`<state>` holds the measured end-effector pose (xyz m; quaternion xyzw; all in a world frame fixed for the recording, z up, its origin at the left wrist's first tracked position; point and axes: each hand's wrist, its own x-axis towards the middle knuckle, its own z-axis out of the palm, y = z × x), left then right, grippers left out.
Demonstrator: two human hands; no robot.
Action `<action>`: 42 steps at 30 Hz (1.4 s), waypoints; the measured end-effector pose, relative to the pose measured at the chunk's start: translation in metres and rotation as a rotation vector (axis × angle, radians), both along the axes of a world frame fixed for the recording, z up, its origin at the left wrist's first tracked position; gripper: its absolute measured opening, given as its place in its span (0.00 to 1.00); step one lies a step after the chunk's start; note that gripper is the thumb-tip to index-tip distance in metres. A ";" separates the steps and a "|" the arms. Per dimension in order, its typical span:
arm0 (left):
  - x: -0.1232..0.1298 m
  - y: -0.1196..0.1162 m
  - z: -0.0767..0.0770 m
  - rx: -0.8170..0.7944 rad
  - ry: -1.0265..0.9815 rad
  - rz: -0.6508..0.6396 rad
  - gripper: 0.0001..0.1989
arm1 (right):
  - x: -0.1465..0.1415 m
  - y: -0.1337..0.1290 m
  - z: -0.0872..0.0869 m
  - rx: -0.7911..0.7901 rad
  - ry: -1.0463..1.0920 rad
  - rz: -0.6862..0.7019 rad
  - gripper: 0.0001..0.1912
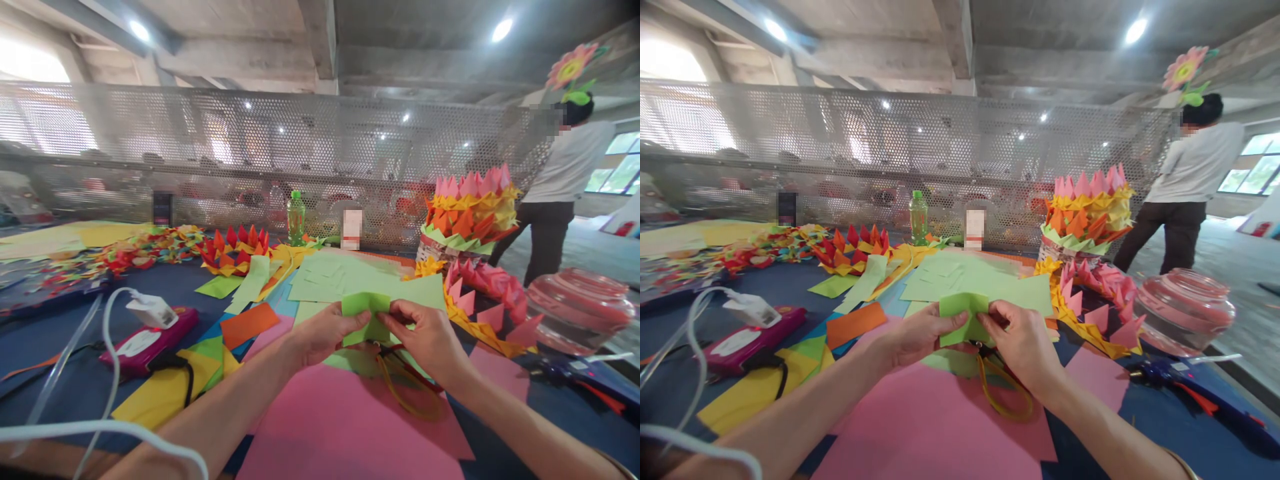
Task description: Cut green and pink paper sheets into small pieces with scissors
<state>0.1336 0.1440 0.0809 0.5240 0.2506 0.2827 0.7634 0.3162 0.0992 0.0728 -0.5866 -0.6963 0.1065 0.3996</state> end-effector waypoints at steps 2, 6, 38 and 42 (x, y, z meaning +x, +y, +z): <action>0.000 0.000 0.000 -0.004 0.003 0.012 0.22 | 0.000 0.000 0.000 0.008 -0.002 0.007 0.14; 0.000 0.000 0.000 -0.011 -0.002 0.016 0.21 | -0.001 0.000 0.001 0.007 -0.015 0.002 0.14; 0.003 -0.004 0.004 0.025 0.013 0.061 0.18 | -0.002 -0.002 0.007 0.109 -0.041 0.000 0.11; 0.003 -0.005 0.003 0.034 0.026 0.062 0.18 | 0.000 -0.001 0.007 0.116 -0.058 -0.003 0.13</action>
